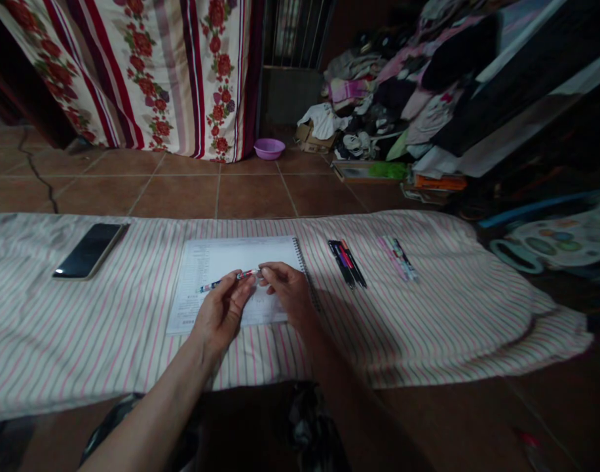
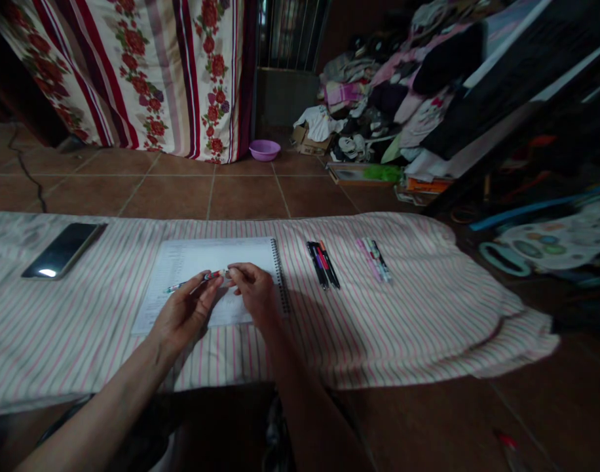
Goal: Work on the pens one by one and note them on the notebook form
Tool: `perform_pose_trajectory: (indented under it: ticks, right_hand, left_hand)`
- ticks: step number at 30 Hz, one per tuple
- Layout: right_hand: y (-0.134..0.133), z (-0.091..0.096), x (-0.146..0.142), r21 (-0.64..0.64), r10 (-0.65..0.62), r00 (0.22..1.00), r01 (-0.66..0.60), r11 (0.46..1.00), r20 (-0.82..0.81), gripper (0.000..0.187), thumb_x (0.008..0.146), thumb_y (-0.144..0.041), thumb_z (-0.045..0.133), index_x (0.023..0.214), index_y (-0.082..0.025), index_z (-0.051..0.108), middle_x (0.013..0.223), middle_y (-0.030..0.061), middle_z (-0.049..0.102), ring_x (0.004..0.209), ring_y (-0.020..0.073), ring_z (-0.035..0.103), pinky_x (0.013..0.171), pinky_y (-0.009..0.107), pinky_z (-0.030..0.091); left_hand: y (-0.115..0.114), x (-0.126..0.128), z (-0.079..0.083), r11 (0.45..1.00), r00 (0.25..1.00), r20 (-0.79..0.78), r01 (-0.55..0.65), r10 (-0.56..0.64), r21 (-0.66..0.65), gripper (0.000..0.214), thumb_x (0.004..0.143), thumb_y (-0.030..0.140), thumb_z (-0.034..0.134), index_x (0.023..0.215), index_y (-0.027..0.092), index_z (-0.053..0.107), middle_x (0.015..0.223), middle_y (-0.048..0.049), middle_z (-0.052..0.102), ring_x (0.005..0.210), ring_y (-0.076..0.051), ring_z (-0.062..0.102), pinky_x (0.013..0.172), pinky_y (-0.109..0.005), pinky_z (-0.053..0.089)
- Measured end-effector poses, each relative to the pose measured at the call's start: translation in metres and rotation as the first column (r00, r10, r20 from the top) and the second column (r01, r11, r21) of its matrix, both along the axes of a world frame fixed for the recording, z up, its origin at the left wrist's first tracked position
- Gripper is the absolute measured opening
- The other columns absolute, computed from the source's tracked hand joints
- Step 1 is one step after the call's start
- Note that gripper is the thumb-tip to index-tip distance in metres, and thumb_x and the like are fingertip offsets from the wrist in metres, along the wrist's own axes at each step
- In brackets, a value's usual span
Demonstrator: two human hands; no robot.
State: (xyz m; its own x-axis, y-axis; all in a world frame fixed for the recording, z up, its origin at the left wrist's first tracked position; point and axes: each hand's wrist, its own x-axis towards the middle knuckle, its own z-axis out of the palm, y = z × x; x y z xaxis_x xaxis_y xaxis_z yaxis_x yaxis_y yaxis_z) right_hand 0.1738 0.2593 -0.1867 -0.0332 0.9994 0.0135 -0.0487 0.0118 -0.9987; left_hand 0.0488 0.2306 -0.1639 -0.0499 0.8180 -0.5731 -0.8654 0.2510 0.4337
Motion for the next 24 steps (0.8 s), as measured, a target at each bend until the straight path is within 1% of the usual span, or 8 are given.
perform_pose_trajectory:
  ticks: [7,13,20,24]
  right_hand:
    - [0.001,0.01,0.007,-0.05,-0.044,0.999,0.043,0.998,-0.011,0.025,0.07,-0.037,0.062,0.082,-0.016,0.066,0.071,0.0042,0.069,0.06,0.013,0.062,0.048,0.021,0.044]
    - [0.003,0.008,0.01,-0.048,-0.082,0.997,0.082,0.995,-0.006,0.027,0.07,-0.039,0.063,0.083,-0.016,0.066,0.072,0.0049,0.069,0.06,0.0127,0.061,0.048,0.021,0.044]
    - [0.004,0.01,0.014,-0.056,-0.096,0.995,0.097,0.994,0.005,0.028,0.071,-0.041,0.061,0.083,-0.016,0.066,0.075,0.0057,0.069,0.062,0.0132,0.061,0.049,0.022,0.044]
    - [0.005,0.011,0.018,-0.07,-0.142,0.99,0.141,0.988,-0.013,0.028,0.069,-0.039,0.063,0.083,-0.015,0.065,0.074,0.0047,0.068,0.061,0.0122,0.06,0.05,0.022,0.043]
  left_hand:
    - [0.0,-0.005,0.004,1.0,1.0,-0.011,-0.006,0.006,-0.027,0.018,0.085,0.003,0.043,0.077,0.007,0.058,0.075,-0.0111,0.067,0.069,-0.016,0.068,0.06,-0.019,0.057]
    - [-0.002,-0.011,0.008,0.999,1.0,-0.027,-0.006,0.005,-0.038,0.019,0.085,0.004,0.042,0.077,0.007,0.059,0.076,-0.0123,0.067,0.072,-0.017,0.068,0.06,-0.018,0.057]
    - [-0.002,-0.018,0.006,0.999,0.999,-0.042,-0.001,-0.001,-0.038,0.019,0.085,0.004,0.044,0.077,0.006,0.06,0.078,-0.0144,0.068,0.073,-0.018,0.069,0.06,-0.018,0.057]
    - [-0.002,-0.023,0.004,1.0,0.997,-0.078,-0.01,0.008,-0.022,0.019,0.084,0.002,0.044,0.076,0.005,0.06,0.077,-0.0144,0.068,0.071,-0.017,0.069,0.061,-0.018,0.057]
